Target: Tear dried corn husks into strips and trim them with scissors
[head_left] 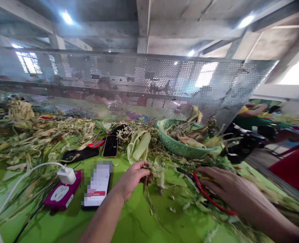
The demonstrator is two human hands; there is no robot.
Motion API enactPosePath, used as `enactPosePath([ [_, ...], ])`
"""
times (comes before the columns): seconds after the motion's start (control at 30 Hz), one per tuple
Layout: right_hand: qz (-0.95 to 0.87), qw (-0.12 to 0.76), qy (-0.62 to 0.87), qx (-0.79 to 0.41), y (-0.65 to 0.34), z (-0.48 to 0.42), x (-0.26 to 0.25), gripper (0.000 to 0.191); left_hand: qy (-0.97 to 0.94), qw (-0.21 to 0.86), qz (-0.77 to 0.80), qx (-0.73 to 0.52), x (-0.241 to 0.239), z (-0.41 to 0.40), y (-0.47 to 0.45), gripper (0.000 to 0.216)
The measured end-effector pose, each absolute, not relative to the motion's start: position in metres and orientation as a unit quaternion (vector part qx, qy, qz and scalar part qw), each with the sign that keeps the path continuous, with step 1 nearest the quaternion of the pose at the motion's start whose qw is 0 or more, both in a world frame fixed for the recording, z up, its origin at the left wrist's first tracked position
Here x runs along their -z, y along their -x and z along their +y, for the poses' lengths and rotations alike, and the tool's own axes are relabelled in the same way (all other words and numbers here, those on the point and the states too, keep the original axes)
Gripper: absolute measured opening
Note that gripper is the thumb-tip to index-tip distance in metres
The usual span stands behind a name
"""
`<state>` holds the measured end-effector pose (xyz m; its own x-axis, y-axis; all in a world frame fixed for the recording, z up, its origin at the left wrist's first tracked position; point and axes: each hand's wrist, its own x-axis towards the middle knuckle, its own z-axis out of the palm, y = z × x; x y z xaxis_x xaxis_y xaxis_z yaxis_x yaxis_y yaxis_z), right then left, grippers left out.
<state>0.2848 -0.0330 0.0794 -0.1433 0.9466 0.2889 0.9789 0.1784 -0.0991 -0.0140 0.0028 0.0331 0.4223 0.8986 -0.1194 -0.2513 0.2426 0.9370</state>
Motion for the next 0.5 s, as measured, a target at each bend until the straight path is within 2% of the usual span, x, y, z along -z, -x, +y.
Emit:
enactPosePath([
  [0.1,-0.782,0.197,0.584,-0.097,-0.250,-0.033,-0.082,0.034,-0.452,0.712,0.324,-0.428,-0.032,0.001,0.010,0.027],
  [0.2,-0.766,0.281,0.548,-0.185,-0.214,-0.031,-0.078,0.031,-0.451,0.712,0.311,-0.439,-0.029,-0.001,0.006,0.028],
  [0.5,-0.721,0.386,0.533,-0.218,-0.176,-0.020,-0.050,0.021,-0.445,0.713,0.295,-0.453,-0.024,-0.006,-0.003,0.030],
])
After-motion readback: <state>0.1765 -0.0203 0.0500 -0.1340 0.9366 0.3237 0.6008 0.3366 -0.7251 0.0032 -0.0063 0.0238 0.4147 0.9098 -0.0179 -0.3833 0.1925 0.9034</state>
